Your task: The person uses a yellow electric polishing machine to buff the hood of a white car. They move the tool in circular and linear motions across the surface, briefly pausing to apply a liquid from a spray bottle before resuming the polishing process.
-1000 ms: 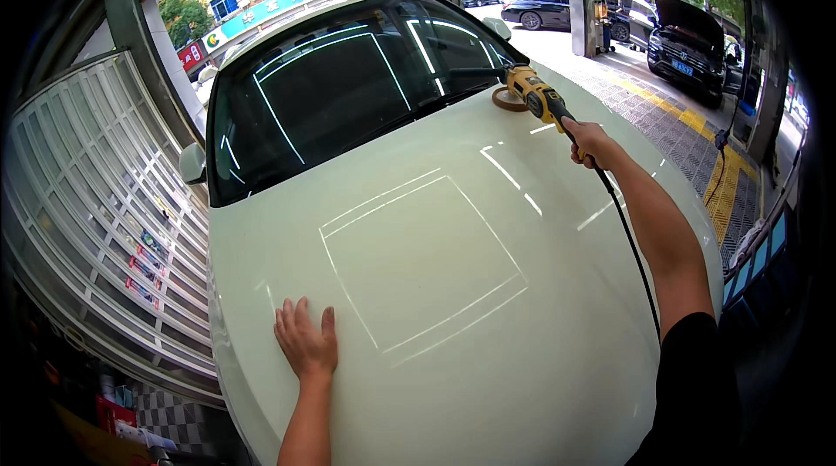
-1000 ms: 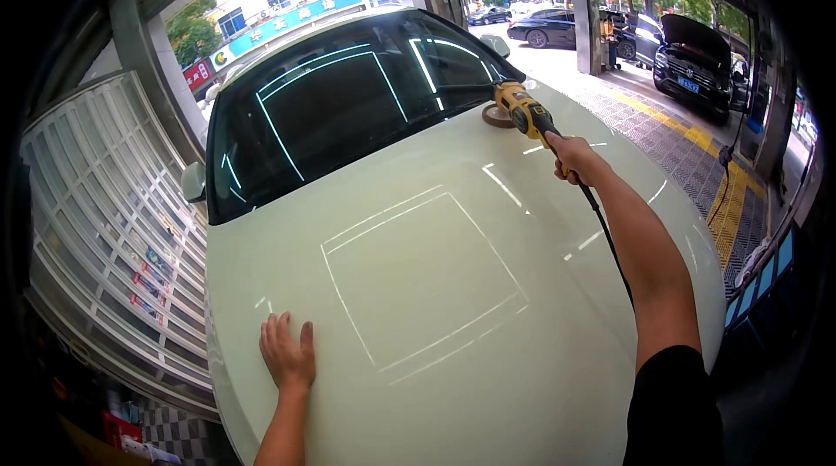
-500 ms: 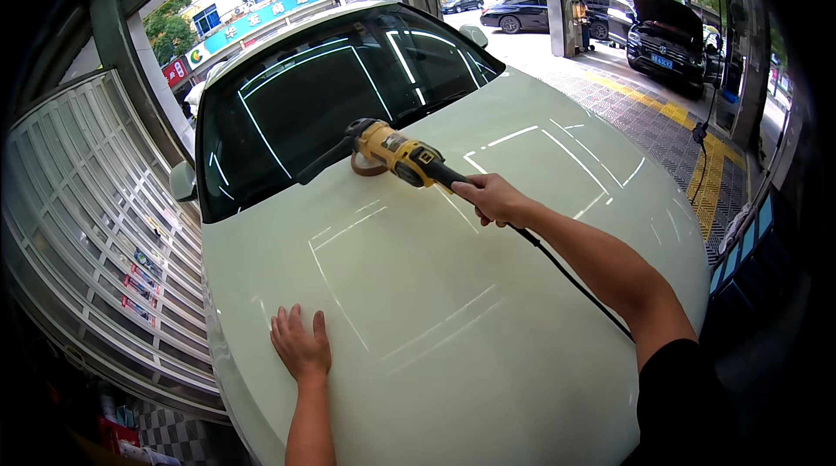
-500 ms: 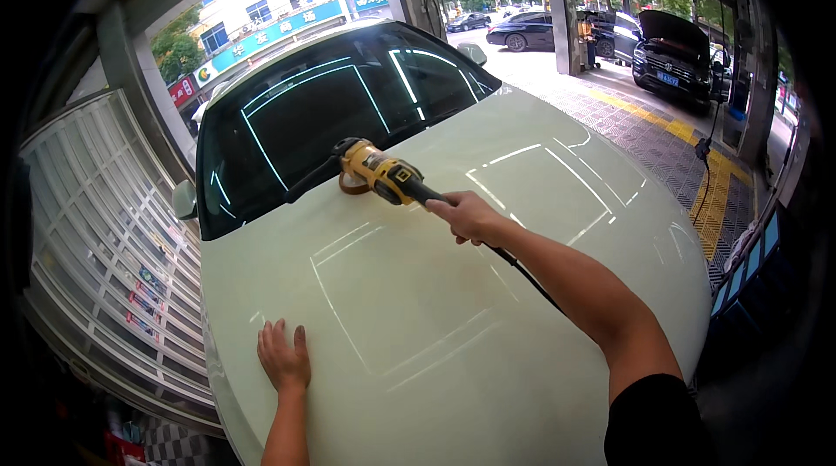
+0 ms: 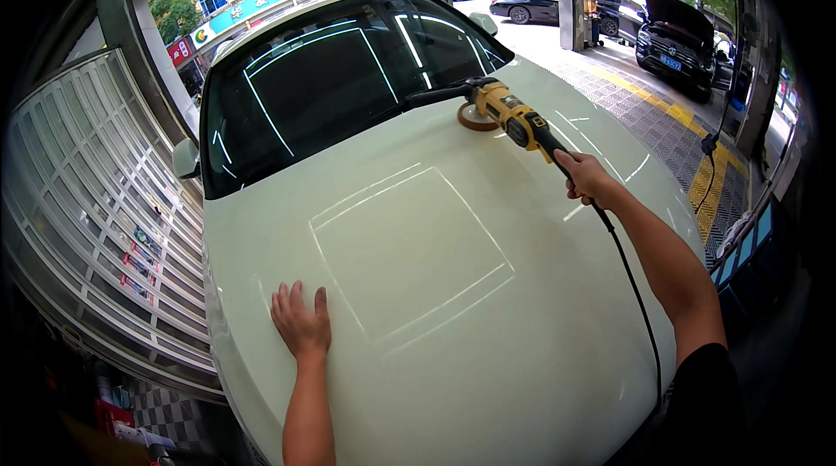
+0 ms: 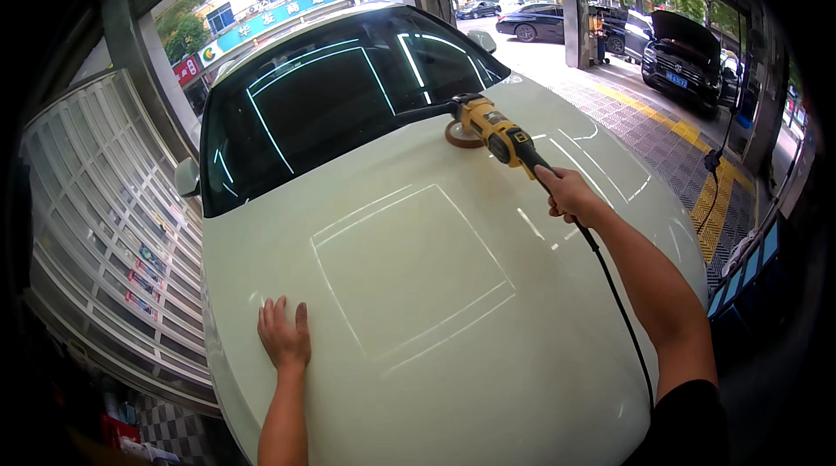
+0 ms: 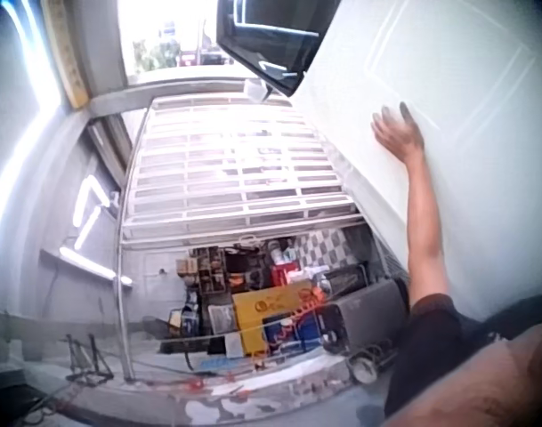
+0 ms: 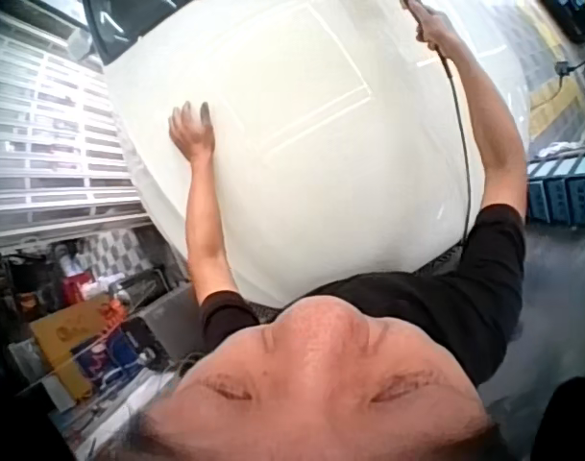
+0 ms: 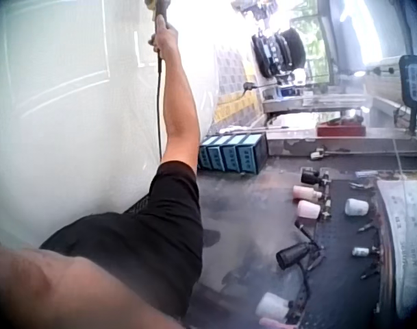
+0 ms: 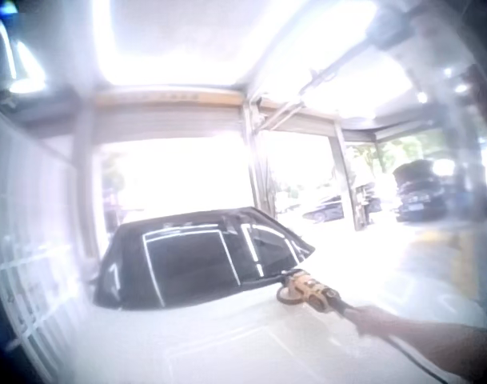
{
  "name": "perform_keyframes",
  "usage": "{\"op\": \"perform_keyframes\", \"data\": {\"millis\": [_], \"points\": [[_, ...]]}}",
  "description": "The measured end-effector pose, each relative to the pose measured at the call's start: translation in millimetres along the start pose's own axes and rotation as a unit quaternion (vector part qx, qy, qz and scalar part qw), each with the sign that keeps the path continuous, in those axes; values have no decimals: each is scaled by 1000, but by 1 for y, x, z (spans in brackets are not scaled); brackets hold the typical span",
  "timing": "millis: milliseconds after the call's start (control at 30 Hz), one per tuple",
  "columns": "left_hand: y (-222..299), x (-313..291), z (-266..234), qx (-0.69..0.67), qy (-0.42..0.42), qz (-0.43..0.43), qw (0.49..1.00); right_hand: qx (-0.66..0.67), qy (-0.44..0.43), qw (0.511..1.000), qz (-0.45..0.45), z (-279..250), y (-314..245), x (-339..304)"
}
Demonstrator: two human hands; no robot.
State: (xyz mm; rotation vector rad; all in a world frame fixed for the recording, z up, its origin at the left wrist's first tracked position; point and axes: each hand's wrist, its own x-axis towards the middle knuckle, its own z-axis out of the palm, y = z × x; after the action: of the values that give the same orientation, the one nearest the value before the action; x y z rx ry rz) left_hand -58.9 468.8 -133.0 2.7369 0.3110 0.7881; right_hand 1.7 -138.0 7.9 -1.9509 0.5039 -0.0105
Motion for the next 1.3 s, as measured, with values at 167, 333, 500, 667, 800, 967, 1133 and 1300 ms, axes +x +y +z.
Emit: {"op": "perform_keyframes", "data": {"millis": [167, 333, 500, 667, 800, 967, 1133, 1300], "points": [[-5, 3, 3, 27, 6, 1, 1000, 24, 13, 999, 22, -17, 9, 10], [9, -2, 1, 29, -2, -3, 1000, 5, -31, 999, -11, -2, 4, -7], [1, 0, -2, 25, -7, -13, 1000, -6, -101, 994, -43, 55, -23, -35], [4, -1, -4, 26, -10, -17, 999, -25, -181, 980, -80, 98, -35, -53], [7, -2, 0, 15, -9, -13, 1000, -69, -143, 978, -137, 117, -31, -48], [2, -2, -1, 7, -4, -5, 1000, -77, -96, 986, -110, 111, -41, -26], [-2, -1, 5, 27, -9, 1, 1000, -25, -28, 997, -72, 84, -36, 42], [7, 3, 3, 18, -23, -8, 1000, 54, 8, 998, -20, 34, -38, 88]]}}
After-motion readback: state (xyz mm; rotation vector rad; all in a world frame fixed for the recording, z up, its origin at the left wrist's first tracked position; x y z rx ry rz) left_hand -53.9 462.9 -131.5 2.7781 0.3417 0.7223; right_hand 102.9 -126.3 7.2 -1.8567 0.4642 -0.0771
